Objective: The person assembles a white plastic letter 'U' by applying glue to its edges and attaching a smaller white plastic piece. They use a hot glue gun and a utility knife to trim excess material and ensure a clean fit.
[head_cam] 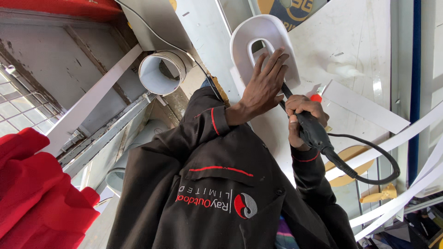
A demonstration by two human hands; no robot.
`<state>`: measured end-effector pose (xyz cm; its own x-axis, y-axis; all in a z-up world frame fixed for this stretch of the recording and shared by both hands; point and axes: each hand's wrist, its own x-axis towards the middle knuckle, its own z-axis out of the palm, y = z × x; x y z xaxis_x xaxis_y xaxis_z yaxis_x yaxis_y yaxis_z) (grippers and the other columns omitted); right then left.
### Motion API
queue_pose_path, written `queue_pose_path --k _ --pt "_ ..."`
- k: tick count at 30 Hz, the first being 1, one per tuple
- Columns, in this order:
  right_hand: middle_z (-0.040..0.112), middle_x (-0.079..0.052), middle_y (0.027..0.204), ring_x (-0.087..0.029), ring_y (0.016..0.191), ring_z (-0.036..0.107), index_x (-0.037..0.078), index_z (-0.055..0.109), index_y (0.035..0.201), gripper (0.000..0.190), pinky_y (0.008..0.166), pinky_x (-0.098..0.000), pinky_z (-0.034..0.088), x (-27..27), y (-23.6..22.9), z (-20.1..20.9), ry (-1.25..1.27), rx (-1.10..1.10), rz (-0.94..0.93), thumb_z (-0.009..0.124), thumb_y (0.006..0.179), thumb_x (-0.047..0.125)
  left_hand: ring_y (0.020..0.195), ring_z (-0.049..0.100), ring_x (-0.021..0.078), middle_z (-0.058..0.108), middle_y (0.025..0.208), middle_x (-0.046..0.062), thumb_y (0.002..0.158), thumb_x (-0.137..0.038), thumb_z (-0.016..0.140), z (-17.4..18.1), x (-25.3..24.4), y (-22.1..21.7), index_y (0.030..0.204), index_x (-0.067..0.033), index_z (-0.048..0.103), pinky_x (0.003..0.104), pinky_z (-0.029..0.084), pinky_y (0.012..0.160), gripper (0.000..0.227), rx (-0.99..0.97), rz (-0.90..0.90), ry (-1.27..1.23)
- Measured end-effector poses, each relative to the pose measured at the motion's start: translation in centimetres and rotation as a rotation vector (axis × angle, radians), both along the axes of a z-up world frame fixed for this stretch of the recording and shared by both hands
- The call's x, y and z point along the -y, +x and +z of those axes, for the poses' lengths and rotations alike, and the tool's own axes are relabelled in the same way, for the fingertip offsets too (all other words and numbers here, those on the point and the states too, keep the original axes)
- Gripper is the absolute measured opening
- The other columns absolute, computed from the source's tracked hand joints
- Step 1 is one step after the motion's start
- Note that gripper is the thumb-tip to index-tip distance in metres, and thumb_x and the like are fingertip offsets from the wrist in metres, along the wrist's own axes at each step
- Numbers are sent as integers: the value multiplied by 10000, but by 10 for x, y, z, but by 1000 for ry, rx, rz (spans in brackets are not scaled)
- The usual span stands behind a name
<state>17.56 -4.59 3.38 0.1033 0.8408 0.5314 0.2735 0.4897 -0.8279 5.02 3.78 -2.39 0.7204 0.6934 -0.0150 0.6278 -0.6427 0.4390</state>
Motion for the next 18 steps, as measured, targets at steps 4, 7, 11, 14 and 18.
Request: queue_pose_path --k 4,7,11,14,18 --pt "601 -149 688 -306 551 623 -33 505 936 333 599 -452 539 -2 0 3 -19 -19 3 608 1145 206 1694 276 378 506 1656 217 715 -436 1116 1 -1 0 1383 -15 641 624 234 1403 921 3 -6 -29" --pt "612 -154 683 -303 542 624 -49 514 922 334 595 -451 539 0 1 -2 6 -23 -6 621 1122 196 1694 271 373 509 1659 213 728 -426 1114 5 -1 1 1385 -21 644 618 241 1399 903 -15 -6 -42" --pt "595 -154 674 -302 535 617 -46 509 920 332 592 -448 538 -3 -1 1 11 -21 -8 615 1126 192 1694 275 371 498 1670 212 717 -414 1119 1 0 1 1387 -20 639 610 256 1392 914 -11 -7 -53" --pt "590 -153 673 -305 539 619 -45 507 920 330 600 -450 542 -4 1 0 13 -11 -4 610 1130 189 1700 266 374 493 1685 217 746 -425 1117 0 -1 3 1404 -20 645 612 231 1393 905 -15 -6 -56" --pt "610 -169 689 -324 548 630 -53 508 915 353 604 -455 547 -1 1 -3 11 -7 -13 613 1139 198 1702 258 366 480 1692 212 744 -433 1115 -3 0 3 1405 -32 641 603 233 1398 906 -24 -8 -64"
